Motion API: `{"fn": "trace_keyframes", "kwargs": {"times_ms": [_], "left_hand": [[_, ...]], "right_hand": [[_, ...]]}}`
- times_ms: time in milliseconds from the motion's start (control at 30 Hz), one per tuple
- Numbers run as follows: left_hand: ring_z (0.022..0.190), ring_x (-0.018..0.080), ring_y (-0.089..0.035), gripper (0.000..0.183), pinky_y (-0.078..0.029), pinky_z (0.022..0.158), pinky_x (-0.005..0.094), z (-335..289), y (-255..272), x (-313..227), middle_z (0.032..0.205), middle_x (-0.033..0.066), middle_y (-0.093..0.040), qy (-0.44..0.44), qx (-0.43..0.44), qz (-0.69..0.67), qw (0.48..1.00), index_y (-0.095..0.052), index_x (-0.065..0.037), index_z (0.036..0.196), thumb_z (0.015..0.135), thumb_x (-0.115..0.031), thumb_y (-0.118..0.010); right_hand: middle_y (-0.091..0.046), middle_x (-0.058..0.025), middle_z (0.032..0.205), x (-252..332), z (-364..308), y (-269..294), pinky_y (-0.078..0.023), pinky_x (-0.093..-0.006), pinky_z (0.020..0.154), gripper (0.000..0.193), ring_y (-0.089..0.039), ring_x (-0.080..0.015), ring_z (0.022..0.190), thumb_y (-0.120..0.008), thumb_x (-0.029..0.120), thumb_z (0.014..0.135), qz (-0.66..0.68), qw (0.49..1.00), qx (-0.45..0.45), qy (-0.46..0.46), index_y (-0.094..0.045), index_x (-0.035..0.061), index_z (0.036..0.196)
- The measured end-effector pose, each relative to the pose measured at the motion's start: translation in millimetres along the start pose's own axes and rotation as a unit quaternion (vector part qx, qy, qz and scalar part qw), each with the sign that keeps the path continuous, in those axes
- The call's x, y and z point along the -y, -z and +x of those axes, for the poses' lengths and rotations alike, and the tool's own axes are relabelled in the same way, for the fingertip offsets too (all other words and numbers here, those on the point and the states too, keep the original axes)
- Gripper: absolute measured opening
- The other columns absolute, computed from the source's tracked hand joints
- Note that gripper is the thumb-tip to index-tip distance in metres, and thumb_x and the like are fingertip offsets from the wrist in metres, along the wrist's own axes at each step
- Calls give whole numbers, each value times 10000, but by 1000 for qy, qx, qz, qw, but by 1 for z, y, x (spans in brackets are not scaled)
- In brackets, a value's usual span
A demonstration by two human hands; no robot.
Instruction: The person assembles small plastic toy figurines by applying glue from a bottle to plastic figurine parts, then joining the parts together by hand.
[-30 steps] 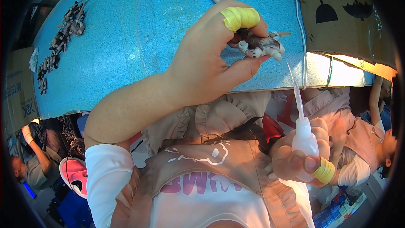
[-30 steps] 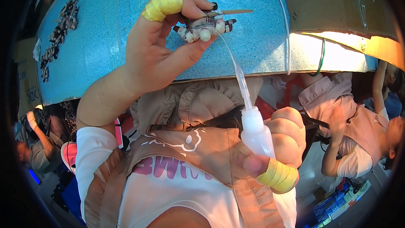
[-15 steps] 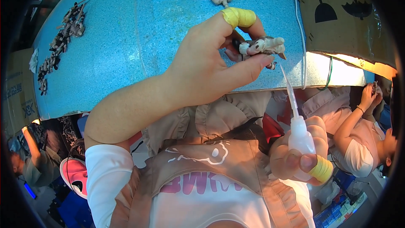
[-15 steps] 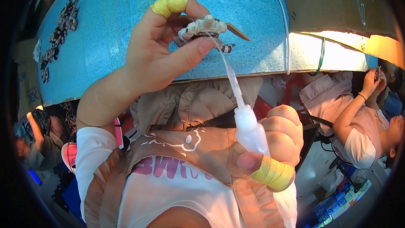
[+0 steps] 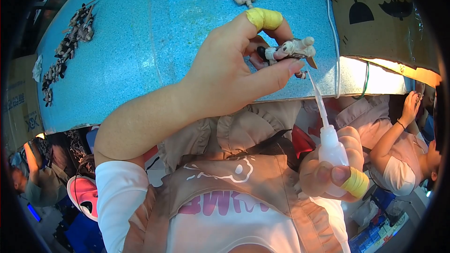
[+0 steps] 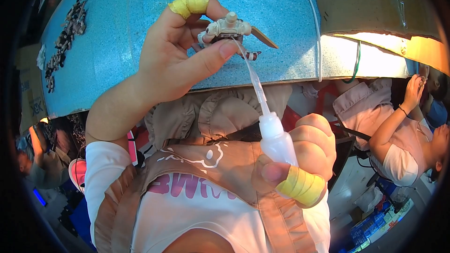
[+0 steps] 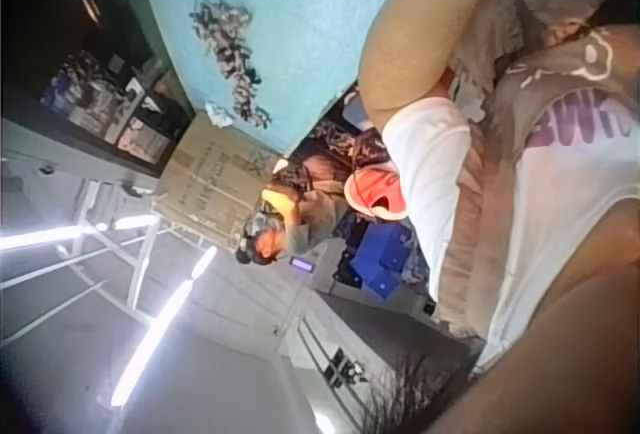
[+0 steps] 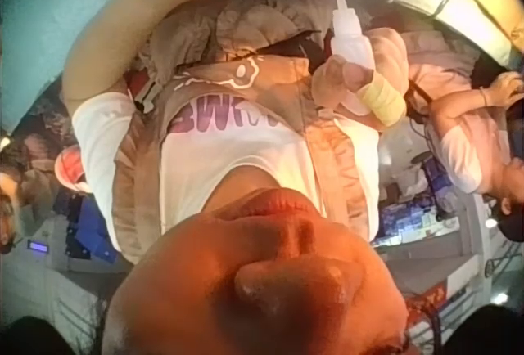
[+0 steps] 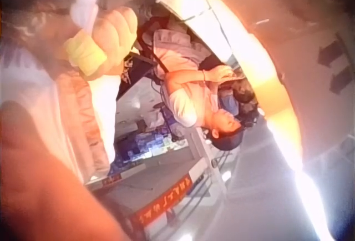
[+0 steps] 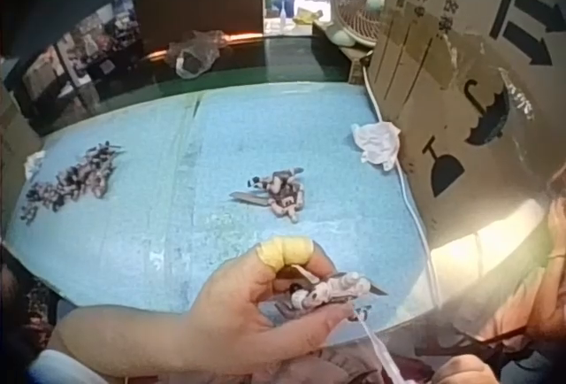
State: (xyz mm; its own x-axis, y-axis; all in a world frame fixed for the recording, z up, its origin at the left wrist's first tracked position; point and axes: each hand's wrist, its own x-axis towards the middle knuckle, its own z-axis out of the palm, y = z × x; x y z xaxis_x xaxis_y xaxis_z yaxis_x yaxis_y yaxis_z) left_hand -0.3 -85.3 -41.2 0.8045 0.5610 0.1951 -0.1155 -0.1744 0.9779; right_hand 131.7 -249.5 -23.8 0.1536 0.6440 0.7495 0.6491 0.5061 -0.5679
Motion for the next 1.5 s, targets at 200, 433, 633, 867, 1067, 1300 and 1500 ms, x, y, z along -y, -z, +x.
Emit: {"fn": "trace_keyframes", "kwargs": {"times_ms": [200,433,633,867,1067,1300,1500], "left_hand": [[938,174,-589,404,-492,796,299,0,-2,-2,1040,122,-564,10,-16,-47,999,-398,-11,1143,804,16,-615],[884,155,-579,356,-494,763,292,3,0,5,1034,109,-558,79,-77,-115,987,-419,-22,1134,823,3,-591],[834,159,-574,312,-491,709,296,8,0,11,1017,110,-569,83,-115,-113,983,-440,-48,1119,840,-29,-578],[784,154,-565,299,-489,674,298,9,-3,13,978,102,-575,86,-123,-77,986,-442,-49,1114,845,-47,-572],[789,171,-591,301,-504,668,297,7,-1,14,995,111,-573,109,-111,-83,984,-435,-41,1102,838,-42,-581],[829,199,-612,321,-516,673,300,6,-3,7,1043,129,-552,138,-84,-156,974,-423,-34,1109,834,-28,-588],[894,181,-586,319,-503,712,289,8,-3,13,1055,113,-526,160,-57,-175,970,-434,-23,1107,831,-22,-593]], "right_hand": [[-475,-58,563,-15,-13,5,-299,-266,410,165,-417,-132,451,-577,216,820,-44,990,-128,-49,-499,73,840],[-606,-112,914,-56,23,-9,-453,-251,707,349,-566,-142,790,-623,113,808,248,879,-131,-386,-521,-52,1097],[-620,-81,915,-110,41,-29,-443,-273,711,314,-586,-156,817,-652,149,800,161,921,-91,-342,-528,9,1052],[-601,-153,808,-122,40,-41,-462,-409,663,305,-592,-330,773,-658,118,719,-114,959,-69,-252,-490,26,955],[-605,-145,873,-89,32,-22,-474,-379,705,348,-589,-321,819,-652,71,706,-202,959,-105,-166,-502,22,1016],[-594,-118,841,-127,20,64,-465,-390,678,232,-579,-295,749,-619,104,734,-362,903,-182,-144,-596,49,958],[-638,-107,765,-175,28,81,-454,-397,667,236,-597,-286,698,-558,262,800,-494,831,-10,-255,-673,110,939]]}}
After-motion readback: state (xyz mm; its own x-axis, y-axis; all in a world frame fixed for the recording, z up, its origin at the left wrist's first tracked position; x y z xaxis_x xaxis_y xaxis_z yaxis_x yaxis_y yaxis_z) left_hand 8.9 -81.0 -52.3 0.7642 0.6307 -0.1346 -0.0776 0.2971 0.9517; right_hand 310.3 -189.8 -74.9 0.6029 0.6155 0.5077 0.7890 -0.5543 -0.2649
